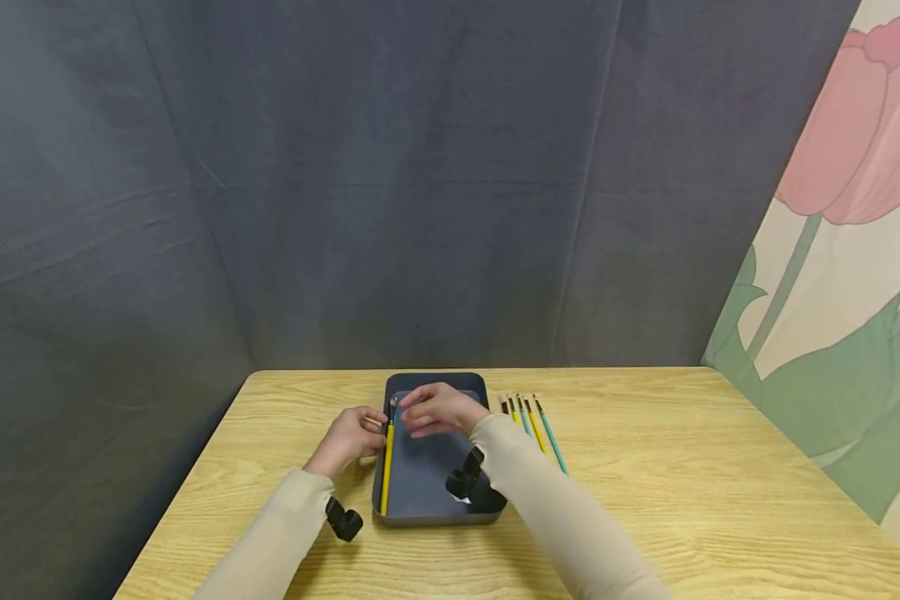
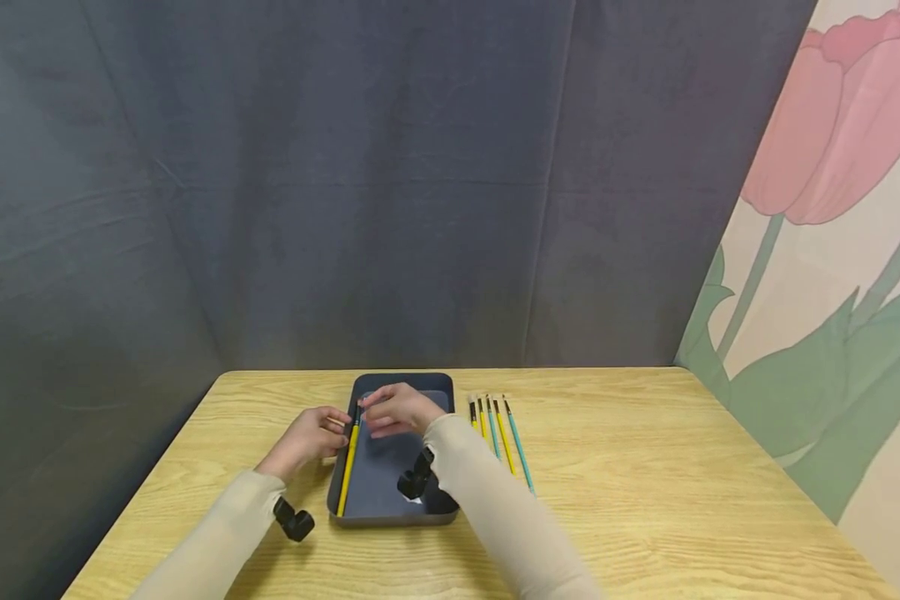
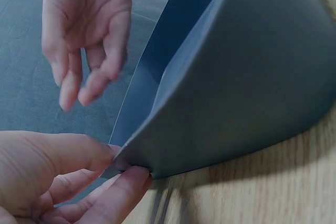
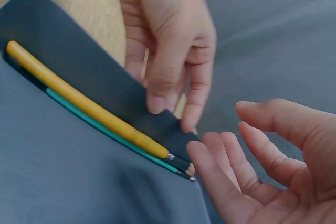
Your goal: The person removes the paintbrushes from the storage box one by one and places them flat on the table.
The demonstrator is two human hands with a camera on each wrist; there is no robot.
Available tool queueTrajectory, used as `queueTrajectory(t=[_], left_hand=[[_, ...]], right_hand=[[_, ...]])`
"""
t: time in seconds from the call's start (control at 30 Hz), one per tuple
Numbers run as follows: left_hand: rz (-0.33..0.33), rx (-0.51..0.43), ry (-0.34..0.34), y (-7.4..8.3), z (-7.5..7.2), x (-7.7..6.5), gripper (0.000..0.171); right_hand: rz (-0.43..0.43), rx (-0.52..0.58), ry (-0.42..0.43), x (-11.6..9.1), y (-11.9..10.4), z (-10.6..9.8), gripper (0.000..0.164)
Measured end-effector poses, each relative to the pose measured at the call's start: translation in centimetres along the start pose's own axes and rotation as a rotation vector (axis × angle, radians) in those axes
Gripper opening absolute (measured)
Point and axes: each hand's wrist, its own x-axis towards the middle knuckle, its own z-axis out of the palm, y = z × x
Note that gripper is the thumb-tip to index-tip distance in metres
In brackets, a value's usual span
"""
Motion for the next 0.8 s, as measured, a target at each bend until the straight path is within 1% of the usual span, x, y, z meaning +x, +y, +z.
queueTrajectory(t=[0.13,0.37,0.6,0.8], left_hand=[[0.005,-0.005,-0.01,0.1,0.0,-0.1,0.034],[0.015,0.01,-0.009,0.1,0.1,-0.1,0.035],[0.007,-0.007,-0.005,0.1,0.2,0.0,0.034],[-0.007,0.009,-0.007,0.1,0.2,-0.1,0.034]], right_hand=[[0.037,0.009,0.035,0.7,0.6,0.7,0.023],[0.117,-0.013,0.114,2.0,1.9,1.8,0.022],[0.148,-0.022,0.125,2.5,2.4,2.4,0.023],[0.163,-0.04,0.146,2.9,2.7,3.0,0.021]])
